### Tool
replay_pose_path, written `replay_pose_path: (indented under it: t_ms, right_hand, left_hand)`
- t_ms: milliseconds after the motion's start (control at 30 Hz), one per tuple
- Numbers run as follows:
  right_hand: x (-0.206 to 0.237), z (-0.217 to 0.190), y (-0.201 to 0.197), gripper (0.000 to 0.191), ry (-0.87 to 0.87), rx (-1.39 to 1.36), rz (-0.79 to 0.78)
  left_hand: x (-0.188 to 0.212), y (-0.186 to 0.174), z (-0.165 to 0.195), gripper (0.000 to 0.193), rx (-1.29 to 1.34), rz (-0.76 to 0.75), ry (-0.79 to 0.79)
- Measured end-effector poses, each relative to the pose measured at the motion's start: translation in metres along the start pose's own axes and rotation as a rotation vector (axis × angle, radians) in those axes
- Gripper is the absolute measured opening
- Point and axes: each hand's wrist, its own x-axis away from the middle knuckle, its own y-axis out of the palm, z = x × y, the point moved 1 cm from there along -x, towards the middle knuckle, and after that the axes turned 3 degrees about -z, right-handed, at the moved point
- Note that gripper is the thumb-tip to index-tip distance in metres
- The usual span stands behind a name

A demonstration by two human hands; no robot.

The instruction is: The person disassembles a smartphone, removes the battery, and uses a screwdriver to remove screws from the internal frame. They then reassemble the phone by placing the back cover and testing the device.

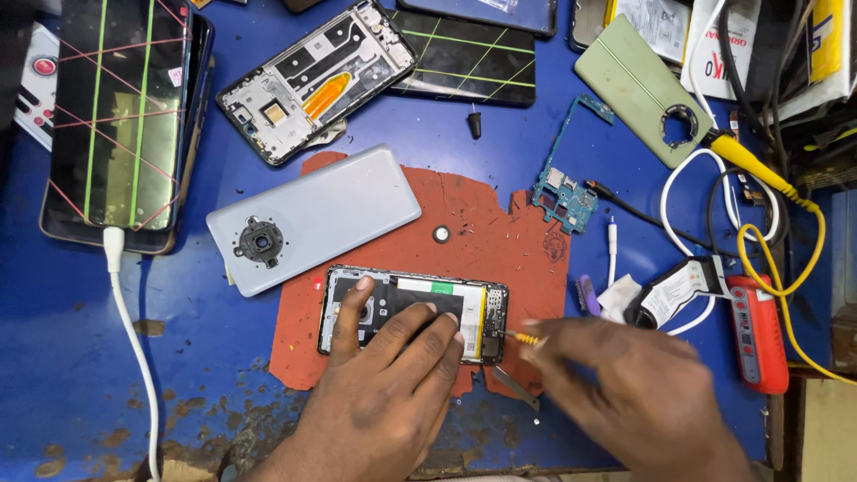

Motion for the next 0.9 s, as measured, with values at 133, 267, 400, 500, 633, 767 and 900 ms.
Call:
replay_pose_path:
  t_ms: [133,267,400,500,633,767,900]
  right_hand:
    - [-0.003,0.0,0.004,0.02,-0.042,-0.17,0.012]
    - [0.002,0.008,0.008,0.02,0.241,0.03,-0.186]
    - [0.008,0.01,0.006,0.016,-0.023,-0.255,-0.107]
    - [0.009,0.011,0.012,0.017,0.312,0.079,-0.169]
    - [0.007,0.008,0.012,0.021,-0.018,-0.152,-0.006]
    - [0.008,0.009,0.013,0.024,0.022,-0.082,-0.016]
    - [0.007,0.008,0.011,0.021,-0.063,-0.212,-0.025]
  left_hand:
    - [0.001,-0.001,-0.001,0.028,-0.009,0.015,0.015]
    - [0.001,-0.001,-0.001,0.028,-0.011,0.01,0.019]
    - [0.001,-0.001,-0.002,0.03,-0.002,0.012,0.023]
    - [0.001,-0.001,-0.001,0.029,-0.015,0.014,0.023]
    - [0.001,-0.001,-0.001,0.032,-0.013,0.011,0.024]
    - [0.002,-0.001,-0.001,0.03,-0.002,-0.003,0.016]
    - [0.003,0.0,-0.001,0.028,0.004,-0.01,0.009]
